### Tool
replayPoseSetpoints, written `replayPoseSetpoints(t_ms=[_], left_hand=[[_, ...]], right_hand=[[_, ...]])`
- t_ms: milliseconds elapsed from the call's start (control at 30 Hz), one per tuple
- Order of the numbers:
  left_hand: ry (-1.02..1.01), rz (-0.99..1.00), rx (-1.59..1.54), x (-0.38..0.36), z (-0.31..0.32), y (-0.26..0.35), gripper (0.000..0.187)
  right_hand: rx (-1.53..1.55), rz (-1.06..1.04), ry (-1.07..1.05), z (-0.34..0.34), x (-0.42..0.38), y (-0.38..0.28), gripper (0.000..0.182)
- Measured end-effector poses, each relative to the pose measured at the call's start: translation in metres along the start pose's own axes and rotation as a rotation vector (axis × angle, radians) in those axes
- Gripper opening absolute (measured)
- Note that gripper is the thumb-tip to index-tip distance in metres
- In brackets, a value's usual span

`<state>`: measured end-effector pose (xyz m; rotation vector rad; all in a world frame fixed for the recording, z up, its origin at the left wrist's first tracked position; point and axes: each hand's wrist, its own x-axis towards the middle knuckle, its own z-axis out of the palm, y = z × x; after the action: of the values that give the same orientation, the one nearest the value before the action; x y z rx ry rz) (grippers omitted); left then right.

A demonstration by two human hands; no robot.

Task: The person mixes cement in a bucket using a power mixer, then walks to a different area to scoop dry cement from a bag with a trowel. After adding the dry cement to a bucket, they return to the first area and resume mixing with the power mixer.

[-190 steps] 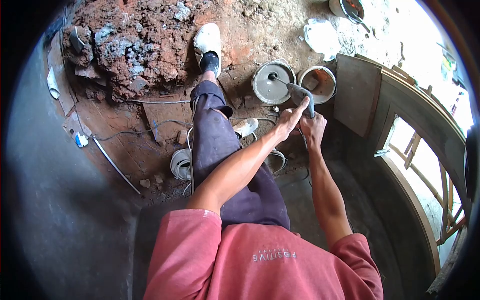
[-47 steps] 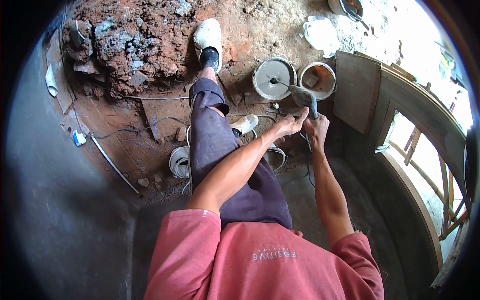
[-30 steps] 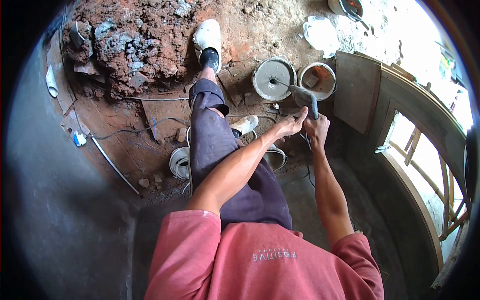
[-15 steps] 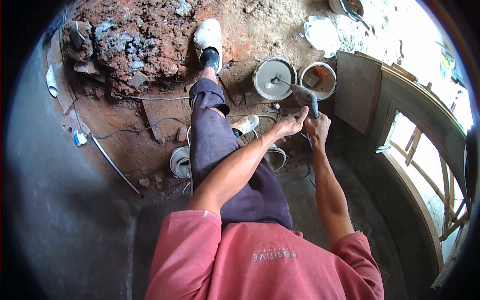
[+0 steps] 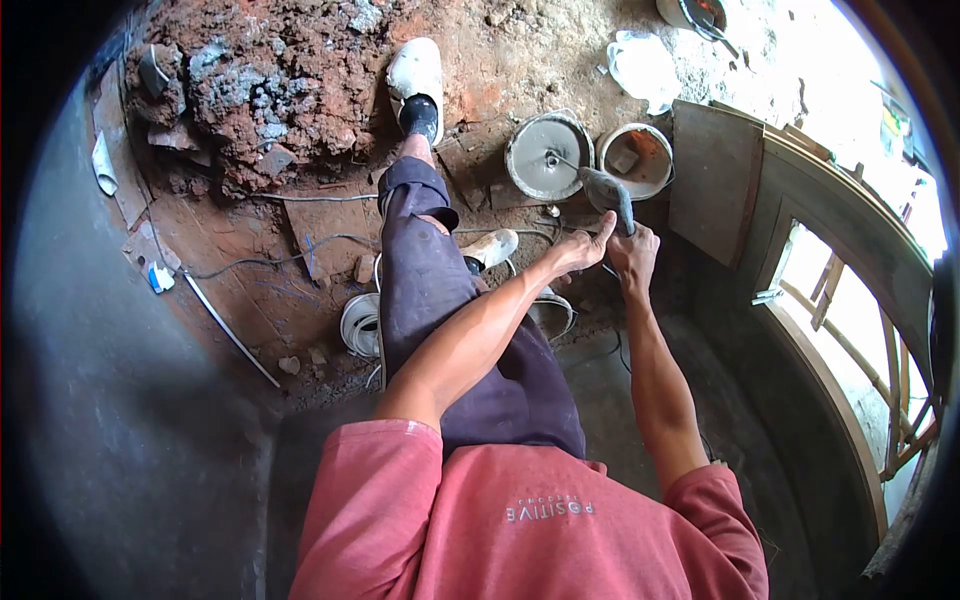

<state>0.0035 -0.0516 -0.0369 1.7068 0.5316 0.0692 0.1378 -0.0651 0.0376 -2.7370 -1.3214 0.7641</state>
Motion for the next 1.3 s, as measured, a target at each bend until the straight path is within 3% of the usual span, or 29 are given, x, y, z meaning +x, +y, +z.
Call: replayPoseSetpoints(t_ms=[67, 267, 333, 367, 433, 567, 667, 867, 933, 967, 1033, 1067, 1133, 1267, 1300], left_hand=[[0.076, 0.064, 0.126, 0.003, 0.009, -0.005, 0.069], [-0.139, -0.031, 0.110, 0.005, 0.004, -0.005, 0.067], [-0.262, -0.276, -0.289, 0.014, 0.006, -0.007, 0.068], [-0.260, -0.278, -0.286, 0.012, 0.007, -0.010, 0.068], [0.091, 0.119, 0.167, 0.005, 0.014, -0.014, 0.070], [0.119, 0.125, 0.322, 0.008, 0.030, -0.021, 0.072], [0.280, 0.199, 0.531, 0.004, 0.028, -0.020, 0.076], [0.069, 0.147, 0.363, 0.006, 0.024, -0.018, 0.072], [-0.063, -0.048, -0.122, 0.012, 0.025, -0.024, 0.071], [-0.064, -0.049, -0.123, 0.010, 0.029, -0.025, 0.071], [0.163, 0.230, 0.539, 0.005, 0.025, -0.020, 0.070], [0.163, 0.228, 0.540, 0.006, 0.021, -0.018, 0.070], [-0.043, -0.031, -0.056, 0.011, 0.018, -0.019, 0.068], [-0.025, -0.069, -0.044, 0.010, 0.011, -0.016, 0.079], [-0.101, -0.159, -0.161, 0.013, 0.011, -0.016, 0.068]], right_hand=[[-0.014, -0.005, 0.008, -0.002, -0.001, -0.001, 0.031], [0.027, 0.024, 0.008, 0.000, -0.002, 0.000, 0.035], [0.009, 0.002, 0.002, -0.002, 0.000, 0.003, 0.034], [0.011, -0.001, 0.002, 0.000, 0.002, 0.002, 0.034], [0.005, 0.017, 0.019, 0.002, 0.001, 0.003, 0.033], [0.020, 0.002, 0.006, -0.003, 0.000, 0.000, 0.032], [0.046, 0.023, -0.014, -0.004, 0.000, -0.001, 0.032], [0.055, 0.017, 0.000, -0.004, -0.002, 0.000, 0.034], [0.032, -0.022, 0.024, -0.002, 0.000, 0.001, 0.034], [0.032, -0.020, 0.022, -0.001, 0.000, 0.002, 0.034], [0.044, -0.015, 0.012, -0.003, 0.001, 0.000, 0.034], [0.046, -0.016, 0.012, -0.004, 0.001, -0.001, 0.034], [0.051, -0.005, 0.003, -0.003, 0.002, -0.001, 0.034], [0.042, -0.027, 0.027, 0.002, 0.005, 0.001, 0.033], [0.039, -0.018, 0.013, 0.001, 0.006, -0.001, 0.033]])
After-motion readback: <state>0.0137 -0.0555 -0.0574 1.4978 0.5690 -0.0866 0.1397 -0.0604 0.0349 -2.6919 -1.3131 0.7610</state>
